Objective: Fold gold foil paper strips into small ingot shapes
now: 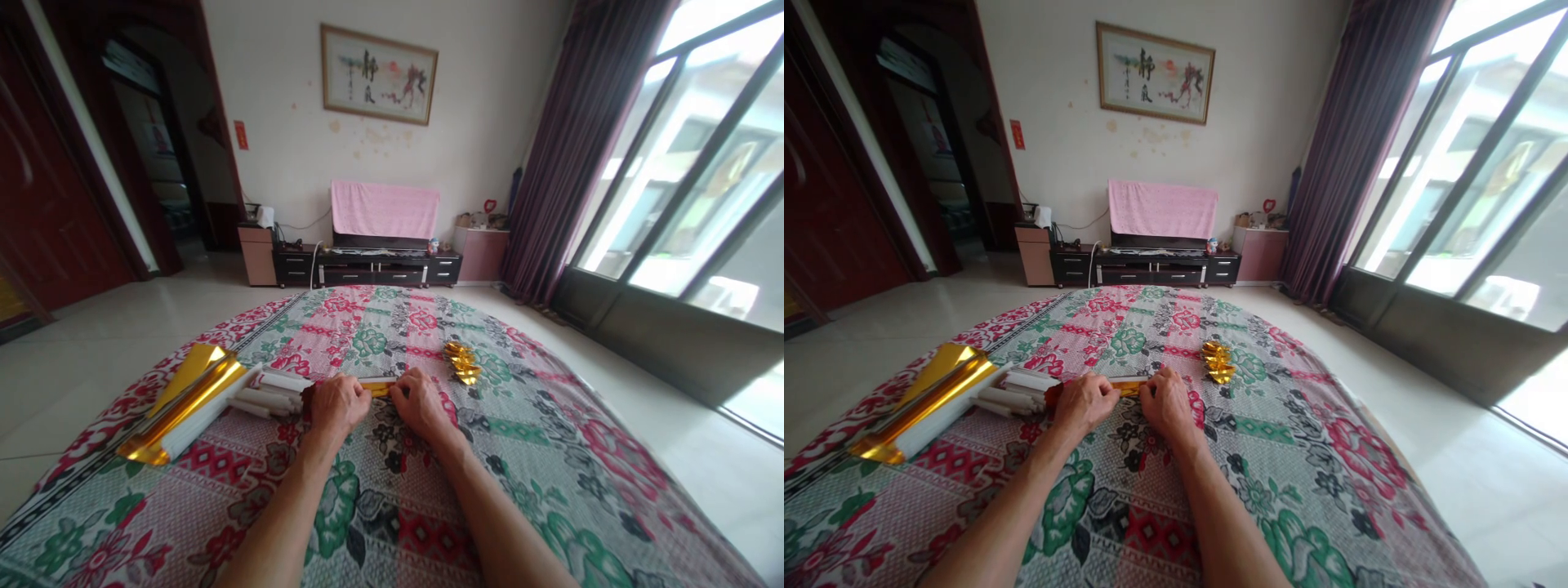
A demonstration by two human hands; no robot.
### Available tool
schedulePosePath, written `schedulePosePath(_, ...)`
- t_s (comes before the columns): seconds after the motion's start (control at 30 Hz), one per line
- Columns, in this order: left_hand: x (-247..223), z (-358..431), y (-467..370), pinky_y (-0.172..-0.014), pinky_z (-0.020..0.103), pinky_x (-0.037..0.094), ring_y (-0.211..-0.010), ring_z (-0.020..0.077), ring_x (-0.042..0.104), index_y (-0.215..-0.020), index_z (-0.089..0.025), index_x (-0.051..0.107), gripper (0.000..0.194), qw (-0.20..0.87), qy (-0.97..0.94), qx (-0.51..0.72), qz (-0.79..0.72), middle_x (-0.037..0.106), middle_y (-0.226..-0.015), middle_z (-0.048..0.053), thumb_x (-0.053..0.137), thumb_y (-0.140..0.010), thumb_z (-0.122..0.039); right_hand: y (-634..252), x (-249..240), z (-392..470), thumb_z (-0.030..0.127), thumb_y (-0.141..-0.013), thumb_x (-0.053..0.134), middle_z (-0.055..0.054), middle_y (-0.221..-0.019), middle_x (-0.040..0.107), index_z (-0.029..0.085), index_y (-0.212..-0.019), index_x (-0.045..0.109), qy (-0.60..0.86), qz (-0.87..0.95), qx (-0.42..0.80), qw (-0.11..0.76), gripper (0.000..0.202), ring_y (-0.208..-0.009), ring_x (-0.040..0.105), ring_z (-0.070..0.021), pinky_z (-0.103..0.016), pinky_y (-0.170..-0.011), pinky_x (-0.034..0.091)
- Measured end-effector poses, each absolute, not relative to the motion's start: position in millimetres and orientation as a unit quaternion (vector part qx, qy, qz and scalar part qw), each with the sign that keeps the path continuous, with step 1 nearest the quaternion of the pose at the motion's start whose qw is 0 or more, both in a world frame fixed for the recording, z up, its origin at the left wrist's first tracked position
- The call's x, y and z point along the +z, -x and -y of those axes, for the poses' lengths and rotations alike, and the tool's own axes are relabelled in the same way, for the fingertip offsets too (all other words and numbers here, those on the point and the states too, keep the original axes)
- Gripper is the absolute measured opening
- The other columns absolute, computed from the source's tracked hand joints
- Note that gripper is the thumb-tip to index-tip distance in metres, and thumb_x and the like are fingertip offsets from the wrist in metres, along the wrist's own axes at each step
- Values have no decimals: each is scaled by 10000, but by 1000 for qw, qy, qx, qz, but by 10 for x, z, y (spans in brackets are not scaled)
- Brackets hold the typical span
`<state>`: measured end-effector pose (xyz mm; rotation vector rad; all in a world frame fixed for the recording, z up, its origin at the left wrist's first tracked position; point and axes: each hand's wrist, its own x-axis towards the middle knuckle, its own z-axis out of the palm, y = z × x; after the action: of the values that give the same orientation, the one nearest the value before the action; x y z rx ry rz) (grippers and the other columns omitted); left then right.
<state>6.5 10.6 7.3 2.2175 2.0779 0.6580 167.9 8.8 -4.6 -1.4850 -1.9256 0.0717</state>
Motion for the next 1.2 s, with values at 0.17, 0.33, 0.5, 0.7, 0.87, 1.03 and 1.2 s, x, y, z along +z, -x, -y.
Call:
schedulePosePath(0.17, 107, -73, -86, -680, 287, 423, -763, 204, 613, -706, -183, 675, 239, -7, -713, 200, -671, 672, -796, 85, 464, -765, -279, -1660, -77, -97, 185, -753, 539, -30, -721, 567, 168, -600, 589, 595, 720, 24, 356, 162, -718, 522, -130, -226, -693, 378)
schedulePosePath(0.33, 112, -66, -94, -694, 282, 424, -770, 197, 611, -719, -180, 676, 240, -16, -710, 188, -678, 673, -804, 85, 464, -764, -281, -1650, -65, -89, 180, -725, 556, -30, -721, 557, 164, -581, 575, 603, 712, 29, 358, 146, -706, 513, -128, -225, -682, 378)
schedulePosePath(0.5, 97, -68, -102, -684, 288, 421, -754, 200, 607, -717, -191, 683, 231, -19, -701, 190, -687, 674, -772, 74, 482, -743, -303, -1665, -46, -79, 177, -742, 544, -35, -733, 559, 164, -592, 573, 602, 718, 33, 347, 154, -726, 512, -135, -232, -695, 374)
schedulePosePath(0.7, 120, -58, -107, -706, 292, 422, -761, 199, 604, -714, -193, 686, 235, -12, -702, 187, -687, 672, -778, 77, 473, -743, -289, -1699, -46, -79, 202, -794, 517, -41, -738, 562, 168, -623, 591, 577, 746, 25, 332, 190, -747, 512, -140, -235, -711, 371)
schedulePosePath(0.87, 130, -55, -105, -699, 287, 418, -774, 202, 603, -709, -190, 685, 247, -14, -703, 183, -687, 670, -777, 75, 465, -751, -295, -1683, -57, -85, 196, -785, 528, -38, -728, 561, 172, -608, 579, 585, 737, 28, 339, 186, -746, 514, -143, -239, -705, 371)
schedulePosePath(1.03, 105, -72, -108, -699, 293, 422, -765, 207, 605, -703, -200, 686, 247, -17, -700, 182, -690, 676, -773, 78, 469, -752, -304, -1676, -67, -92, 199, -764, 556, -36, -724, 562, 173, -604, 577, 590, 728, 40, 346, 163, -743, 516, -146, -241, -706, 375)
schedulePosePath(1.2, 104, -81, -110, -697, 287, 425, -759, 197, 610, -724, -196, 693, 247, -17, -698, 177, -693, 684, -786, 82, 474, -753, -307, -1695, -55, -99, 201, -767, 559, -35, -715, 563, 169, -587, 570, 586, 732, 43, 344, 183, -733, 515, -141, -235, -695, 377)
